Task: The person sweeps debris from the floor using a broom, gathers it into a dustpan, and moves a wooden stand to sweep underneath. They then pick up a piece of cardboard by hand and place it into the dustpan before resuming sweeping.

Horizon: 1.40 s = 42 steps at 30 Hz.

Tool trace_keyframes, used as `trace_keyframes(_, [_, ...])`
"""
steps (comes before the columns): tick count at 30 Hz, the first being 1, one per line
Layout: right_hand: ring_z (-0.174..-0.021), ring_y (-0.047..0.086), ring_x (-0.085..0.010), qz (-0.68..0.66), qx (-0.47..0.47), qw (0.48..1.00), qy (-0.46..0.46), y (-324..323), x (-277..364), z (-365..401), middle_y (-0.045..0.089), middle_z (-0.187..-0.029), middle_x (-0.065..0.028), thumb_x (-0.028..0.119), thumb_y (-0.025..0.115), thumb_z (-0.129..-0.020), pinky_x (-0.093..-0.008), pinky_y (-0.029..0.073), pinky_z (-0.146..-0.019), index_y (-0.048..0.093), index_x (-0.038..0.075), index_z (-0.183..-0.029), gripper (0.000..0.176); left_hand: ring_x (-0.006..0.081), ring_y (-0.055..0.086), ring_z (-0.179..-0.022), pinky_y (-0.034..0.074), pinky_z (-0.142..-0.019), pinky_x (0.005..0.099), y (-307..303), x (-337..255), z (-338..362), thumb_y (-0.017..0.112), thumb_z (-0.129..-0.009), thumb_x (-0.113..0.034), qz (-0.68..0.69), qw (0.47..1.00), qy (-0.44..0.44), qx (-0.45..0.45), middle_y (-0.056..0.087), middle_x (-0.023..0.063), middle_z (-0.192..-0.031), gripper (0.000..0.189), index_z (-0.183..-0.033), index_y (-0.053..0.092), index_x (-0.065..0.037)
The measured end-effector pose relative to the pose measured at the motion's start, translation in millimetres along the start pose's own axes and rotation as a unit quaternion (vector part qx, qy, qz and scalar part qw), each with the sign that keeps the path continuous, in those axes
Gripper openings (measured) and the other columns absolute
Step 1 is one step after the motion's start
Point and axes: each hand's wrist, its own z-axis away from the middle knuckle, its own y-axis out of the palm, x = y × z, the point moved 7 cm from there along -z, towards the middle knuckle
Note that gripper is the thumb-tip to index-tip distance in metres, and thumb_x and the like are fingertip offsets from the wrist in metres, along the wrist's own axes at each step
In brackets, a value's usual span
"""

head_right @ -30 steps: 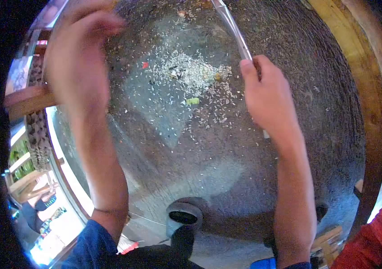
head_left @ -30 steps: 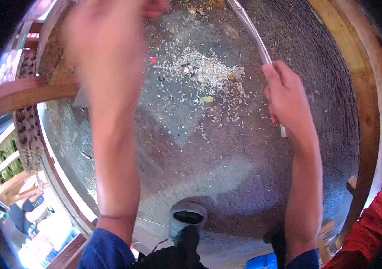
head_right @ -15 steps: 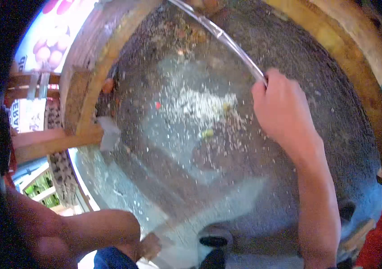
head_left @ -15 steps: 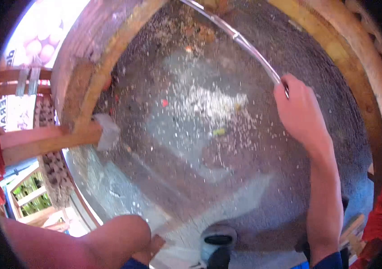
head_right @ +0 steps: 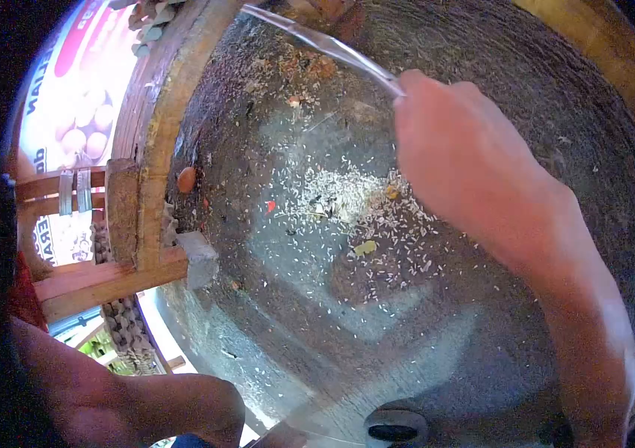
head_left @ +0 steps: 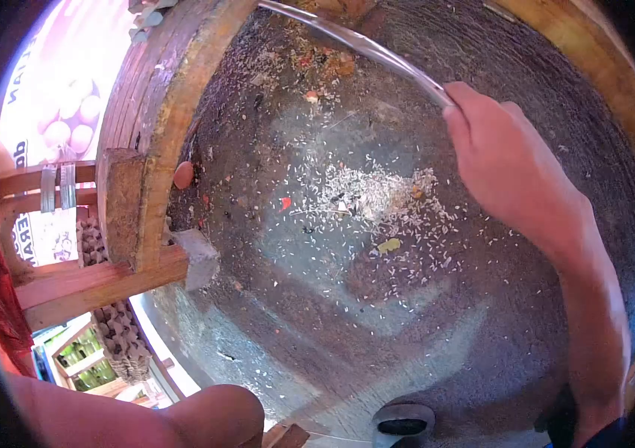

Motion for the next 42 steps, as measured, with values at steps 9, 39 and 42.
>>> trace_keyframes(9, [-0.078, 0.058, -0.0321, -0.034, 0.082, 0.995, 0.043, -24, -6, 82, 0.060, -0.082, -0.0176, 0.020, 0.045, -0.095, -0.0373, 0.043, -0.072, 0.057, 0.003, -0.116, 0.029, 0.0246, 0.052, -0.089, 0.041, -0.079, 0.0335, -3, 5, -4, 0.044, -0.093, -0.029, 0.001, 1.000, 0.019, 0.013, 0.054, 0.0124, -0.097, 0.035, -0.112, 0.052, 0.000])
trace_keyframes(39, [-0.056, 0.050, -0.0156, 0.480, -0.004, 0.744, -0.465, 34, 46, -18, 0.054, -0.064, -0.0030, 0.016, 0.057, -0.084, -0.0329, 0.042, -0.055, 0.058, 0.004, -0.066, 0.022, 0.0266, 0.048, -0.098, 0.035, -0.086, 0.0357, -20, 7, -8, 0.046, -0.091, -0.031, -0.017, 0.999, 0.016, 0.031, 0.051, 0.0145, -0.105, 0.042, -0.117, 0.048, 0.001])
trace_keyframes(42, [-0.093, 0.059, -0.0289, 0.096, 0.046, 0.976, -0.191, 15, 10, 7, 0.062, -0.100, -0.0159, 0.017, 0.046, -0.094, -0.0401, 0.042, -0.085, 0.053, 0.005, -0.124, 0.034, 0.0268, 0.048, -0.099, 0.035, -0.086, 0.0359, -25, 7, -7, 0.046, -0.091, -0.031, -0.021, 0.999, 0.013, 0.027, 0.050, 0.0147, -0.106, 0.042, -0.117, 0.048, 0.001])
